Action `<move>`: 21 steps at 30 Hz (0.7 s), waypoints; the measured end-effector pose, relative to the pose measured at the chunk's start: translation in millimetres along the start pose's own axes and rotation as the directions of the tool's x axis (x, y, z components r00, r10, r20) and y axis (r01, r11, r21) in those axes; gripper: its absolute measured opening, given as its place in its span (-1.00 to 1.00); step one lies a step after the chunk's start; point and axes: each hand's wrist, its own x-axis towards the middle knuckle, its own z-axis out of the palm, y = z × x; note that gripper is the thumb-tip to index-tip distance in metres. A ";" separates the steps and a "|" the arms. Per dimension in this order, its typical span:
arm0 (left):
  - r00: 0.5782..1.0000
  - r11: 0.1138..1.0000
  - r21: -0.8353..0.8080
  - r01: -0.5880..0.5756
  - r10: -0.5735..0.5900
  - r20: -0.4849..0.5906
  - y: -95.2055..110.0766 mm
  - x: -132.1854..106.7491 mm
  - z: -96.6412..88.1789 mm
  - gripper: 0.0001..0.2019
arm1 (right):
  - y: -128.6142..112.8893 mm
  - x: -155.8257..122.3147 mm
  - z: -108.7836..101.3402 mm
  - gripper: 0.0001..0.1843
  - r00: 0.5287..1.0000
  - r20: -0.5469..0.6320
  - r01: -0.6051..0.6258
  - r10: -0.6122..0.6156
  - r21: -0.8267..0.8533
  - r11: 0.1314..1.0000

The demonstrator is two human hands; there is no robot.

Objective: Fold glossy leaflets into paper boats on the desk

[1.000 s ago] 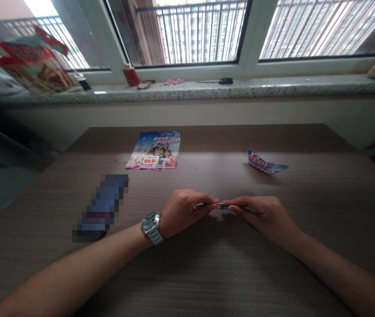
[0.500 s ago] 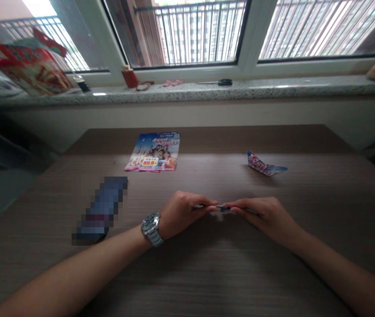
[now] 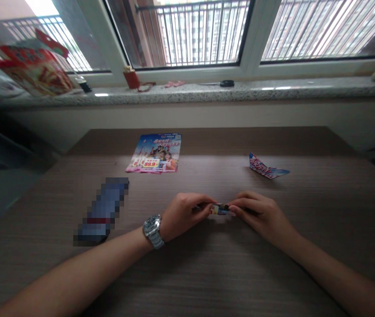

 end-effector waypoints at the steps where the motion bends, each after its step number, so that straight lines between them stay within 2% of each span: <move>1: 1.000 1.000 0.015 -0.011 0.011 -0.003 -1.5 0.3 0.7 -0.85 | 0.6 0.6 0.9 -0.77 1.000 -0.013 -0.003 0.003 -0.008 1.000; 5: 0.995 0.980 0.173 -0.099 0.102 -0.008 -7.7 2.0 1.2 -0.68 | 4.9 3.8 3.9 -0.81 0.998 -0.058 -0.027 0.023 -0.072 0.997; 8: 0.965 0.902 0.344 -0.261 0.233 0.122 -8.8 1.8 0.4 -0.62 | 10.3 7.4 5.1 -0.83 0.997 -0.083 -0.008 -0.005 -0.150 0.989; 10: 0.940 0.870 0.370 -0.326 0.255 0.227 -7.5 0.4 1.0 -0.59 | 15.7 9.7 6.1 -0.83 0.995 -0.096 0.020 -0.039 -0.193 0.981; 16: 0.944 0.875 0.412 -0.255 0.133 0.301 -1.1 -4.9 5.6 -0.44 | 29.5 11.9 11.2 -0.79 0.993 -0.075 0.069 -0.093 -0.276 0.959; 21: 0.944 0.896 0.394 -0.206 0.077 0.319 3.1 -10.5 7.0 -0.36 | 18.8 8.6 14.7 -0.66 0.995 0.019 0.098 -0.099 -0.396 0.913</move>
